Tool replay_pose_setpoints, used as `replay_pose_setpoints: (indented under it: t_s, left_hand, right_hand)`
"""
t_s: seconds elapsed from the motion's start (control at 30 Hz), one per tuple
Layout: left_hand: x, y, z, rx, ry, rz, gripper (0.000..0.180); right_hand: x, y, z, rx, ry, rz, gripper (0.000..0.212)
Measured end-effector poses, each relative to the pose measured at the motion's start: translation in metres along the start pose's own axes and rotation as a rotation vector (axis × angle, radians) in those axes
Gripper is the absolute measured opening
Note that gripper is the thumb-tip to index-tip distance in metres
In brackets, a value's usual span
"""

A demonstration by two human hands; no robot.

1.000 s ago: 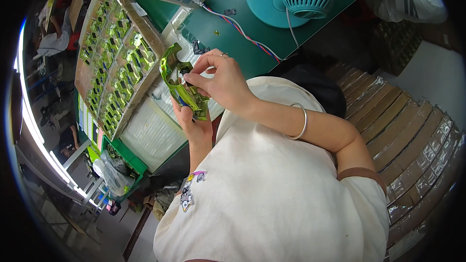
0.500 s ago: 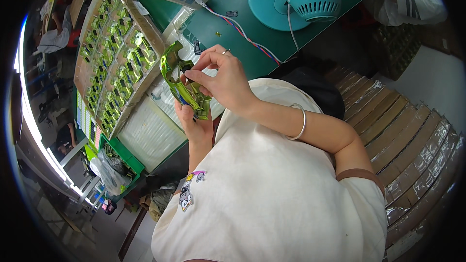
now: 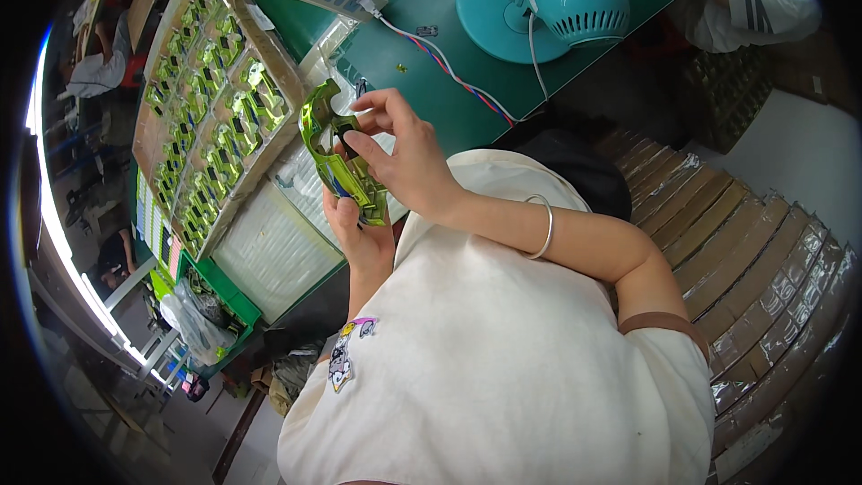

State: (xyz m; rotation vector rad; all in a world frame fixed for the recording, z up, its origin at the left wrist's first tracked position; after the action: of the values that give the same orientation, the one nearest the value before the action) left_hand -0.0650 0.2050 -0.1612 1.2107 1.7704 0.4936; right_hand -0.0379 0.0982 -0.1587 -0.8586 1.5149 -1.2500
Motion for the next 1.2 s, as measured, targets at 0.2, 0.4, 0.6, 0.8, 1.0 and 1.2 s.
replay_pose_setpoints:
  t_s: [0.2,0.4,0.6,0.8,1.0,1.2]
  left_hand:
    - [-0.004,0.008,-0.002,-0.022,-0.03,-0.002,0.073]
    - [-0.002,0.01,-0.008,0.001,-0.015,0.033,0.072]
    - [0.002,0.007,-0.011,0.035,-0.035,0.058,0.074]
    - [0.011,-0.002,-0.014,-0.038,-0.009,0.078,0.064]
    - [-0.005,0.002,-0.014,-0.115,0.092,0.178,0.077]
    - [-0.021,0.026,-0.014,-0.308,-0.086,0.416,0.065]
  right_hand:
    - [0.004,-0.008,0.006,0.147,-0.209,-0.25,0.025]
    - [0.005,-0.011,0.007,-0.073,-0.313,-0.114,0.032]
    - [0.004,-0.011,0.006,-0.382,-0.308,0.092,0.02]
    - [0.006,-0.014,-0.001,-0.377,-0.24,0.078,0.018]
    - [0.01,-0.01,-0.001,-0.416,-0.233,0.176,0.024]
    - [0.02,-0.012,0.003,-0.4,-0.297,0.557,0.041]
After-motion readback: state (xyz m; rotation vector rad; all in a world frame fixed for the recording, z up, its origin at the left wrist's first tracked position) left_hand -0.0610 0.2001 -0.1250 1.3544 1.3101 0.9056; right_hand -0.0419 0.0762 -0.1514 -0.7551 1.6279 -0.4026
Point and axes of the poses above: each hand's wrist, its own z-axis towards the middle knuckle, its own x-axis out of the back of the hand, y = z × x, the point moved 3 cm from there along z, towards the middle knuckle, and after that the axes turned 12 degrees about x, right-handed, at the moved point
